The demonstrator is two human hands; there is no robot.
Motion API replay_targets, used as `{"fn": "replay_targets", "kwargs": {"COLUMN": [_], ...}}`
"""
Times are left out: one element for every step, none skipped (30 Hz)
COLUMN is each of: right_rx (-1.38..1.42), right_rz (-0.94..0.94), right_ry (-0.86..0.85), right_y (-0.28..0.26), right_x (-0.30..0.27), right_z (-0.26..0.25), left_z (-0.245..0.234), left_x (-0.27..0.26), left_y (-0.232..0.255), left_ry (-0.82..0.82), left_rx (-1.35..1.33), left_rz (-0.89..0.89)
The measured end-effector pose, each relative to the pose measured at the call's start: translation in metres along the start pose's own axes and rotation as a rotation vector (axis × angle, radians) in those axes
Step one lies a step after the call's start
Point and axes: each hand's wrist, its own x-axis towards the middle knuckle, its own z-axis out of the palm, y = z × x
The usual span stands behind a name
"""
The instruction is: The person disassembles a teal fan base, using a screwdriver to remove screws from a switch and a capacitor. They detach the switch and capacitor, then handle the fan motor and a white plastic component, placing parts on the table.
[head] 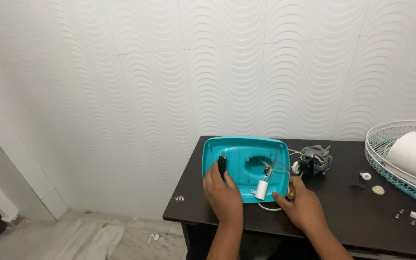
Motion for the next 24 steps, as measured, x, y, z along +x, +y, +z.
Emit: {"fn": "replay_targets", "kwargs": {"right_rx": [0.03,0.06,0.091,0.09,0.09,0.089,0.08,0.07,0.059,0.058,0.056,0.054,0.056,0.058,0.06,0.052,0.043,0.034,0.047,0.06,0.074,0.061,0.047,0.034], "right_rz": [0.0,0.0,-0.004,-0.024,-0.035,-0.047,-0.044,-0.042,-0.043,-0.037,-0.031,-0.025,-0.041,-0.057,-0.076,-0.054,-0.034,-0.014,-0.027,-0.039,-0.052,-0.043,-0.034,-0.025], "right_ry": [-0.004,-0.009,-0.006,0.0,-0.003,-0.005,-0.008,-0.011,-0.012,-0.023,-0.033,-0.044,-0.033,-0.022,-0.009,-0.024,-0.039,-0.054,-0.049,-0.045,-0.04,-0.051,-0.061,-0.071], "right_y": [0.0,-0.001,-0.002,-0.003,-0.003,-0.002,-0.002,-0.002,-0.003,-0.004,-0.004,-0.004,-0.003,-0.003,-0.002,-0.002,-0.003,-0.003,-0.004,-0.004,-0.004,-0.005,-0.005,-0.005], "right_x": [-0.001,-0.004,-0.003,0.0,-0.001,-0.002,-0.003,-0.004,-0.003,-0.003,-0.002,-0.003,-0.003,-0.004,-0.003,-0.003,-0.002,-0.002,-0.003,-0.004,-0.005,-0.005,-0.004,-0.004], "right_z": [0.0,0.0,0.0,-0.001,-0.002,-0.002,-0.002,-0.002,-0.003,-0.004,-0.004,-0.004,-0.004,-0.003,-0.003,-0.003,-0.003,-0.004,-0.004,-0.005,-0.005,-0.005,-0.006,-0.006], "left_z": [-0.002,-0.006,-0.009,-0.011,-0.016,-0.021,-0.025,-0.028,-0.029,-0.029,-0.029,-0.029,-0.03,-0.03,-0.03,-0.03,-0.03,-0.031,-0.031,-0.03,-0.029,-0.029,-0.028,-0.028], "left_x": [0.0,-0.001,0.001,0.002,-0.003,-0.005,-0.005,-0.003,-0.002,-0.002,-0.002,-0.002,-0.003,-0.003,-0.003,-0.003,-0.003,-0.004,-0.004,-0.004,-0.004,-0.004,-0.003,-0.002], "left_y": [-0.003,-0.006,-0.007,-0.007,-0.009,-0.009,-0.011,-0.012,-0.012,-0.011,-0.011,-0.01,-0.011,-0.011,-0.011,-0.011,-0.011,-0.012,-0.012,-0.013,-0.013,-0.014,-0.013,-0.012], "left_ry": [0.005,0.01,0.02,-0.013,-0.053,-0.093,-0.121,-0.148,-0.172,-0.187,-0.203,-0.218,-0.207,-0.197,-0.184,-0.208,-0.229,-0.25,-0.242,-0.233,-0.225,-0.211,-0.198,-0.186], "left_rx": [0.011,0.021,0.028,0.04,0.061,0.081,0.084,0.088,0.089,0.102,0.115,0.128,0.123,0.118,0.112,0.112,0.113,0.113,0.101,0.088,0.076,0.079,0.081,0.083], "left_rz": [0.047,0.094,0.145,0.112,0.076,0.038,0.02,0.002,-0.017,-0.031,-0.046,-0.061,-0.058,-0.055,-0.049,-0.069,-0.09,-0.111,-0.103,-0.095,-0.087,-0.075,-0.063,-0.05]}}
